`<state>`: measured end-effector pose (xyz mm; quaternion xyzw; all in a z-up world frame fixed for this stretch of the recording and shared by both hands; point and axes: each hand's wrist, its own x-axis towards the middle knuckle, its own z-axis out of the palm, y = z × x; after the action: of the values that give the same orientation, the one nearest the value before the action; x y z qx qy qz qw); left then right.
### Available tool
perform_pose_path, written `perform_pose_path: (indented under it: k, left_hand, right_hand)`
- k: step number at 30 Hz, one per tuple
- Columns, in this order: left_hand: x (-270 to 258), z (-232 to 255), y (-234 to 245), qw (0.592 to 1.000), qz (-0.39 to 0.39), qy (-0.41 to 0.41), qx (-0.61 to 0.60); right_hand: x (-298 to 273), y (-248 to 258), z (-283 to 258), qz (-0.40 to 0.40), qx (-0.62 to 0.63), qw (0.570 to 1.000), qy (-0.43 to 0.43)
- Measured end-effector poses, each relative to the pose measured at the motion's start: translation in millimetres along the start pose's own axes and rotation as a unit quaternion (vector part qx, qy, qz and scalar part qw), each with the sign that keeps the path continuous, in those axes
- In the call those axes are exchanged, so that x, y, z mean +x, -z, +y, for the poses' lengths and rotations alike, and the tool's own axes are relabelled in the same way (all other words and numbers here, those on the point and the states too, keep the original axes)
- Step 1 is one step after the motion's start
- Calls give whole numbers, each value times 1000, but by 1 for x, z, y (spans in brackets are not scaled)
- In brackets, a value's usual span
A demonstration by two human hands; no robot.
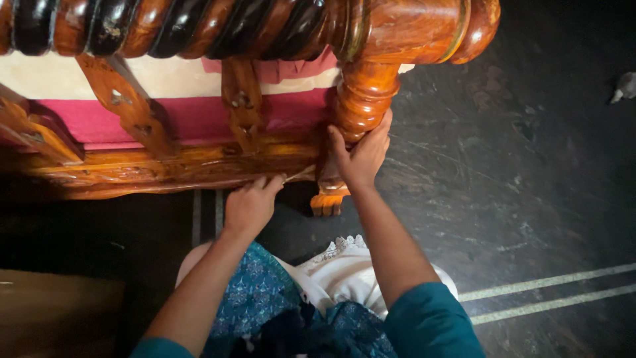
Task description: The person uses a toothbrush to scrub the carved wooden bed frame, focusing on the grooves and details of the twisted posts and side rails. The person moves along the frame, cleaning different sections of the wood.
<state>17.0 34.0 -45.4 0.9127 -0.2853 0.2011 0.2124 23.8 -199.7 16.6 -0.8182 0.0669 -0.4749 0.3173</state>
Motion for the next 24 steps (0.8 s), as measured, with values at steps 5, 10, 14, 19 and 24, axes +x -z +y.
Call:
perform_pose_path:
  k: [5,10,14,19,24]
  left_hand:
    - [-13,30,-22,947,-199,242,-75]
    - [-52,66,-118,704,-78,376,-598]
    - [-67,96,-138,655,-45,393,-643]
    - [-24,106,-59,778,-151,360,-493]
    - [34,78,19,991,87,13,-101]
  right_hand:
    - [-56,5,41,12,8,999,-43]
    - [-212,2,62,-171,262,888,-338]
    - [-244,21,55,-219,302,851,-369]
    - [-199,57,69,-242,152,930,-231]
    - [-142,88,103,-166,-145,973,-73]
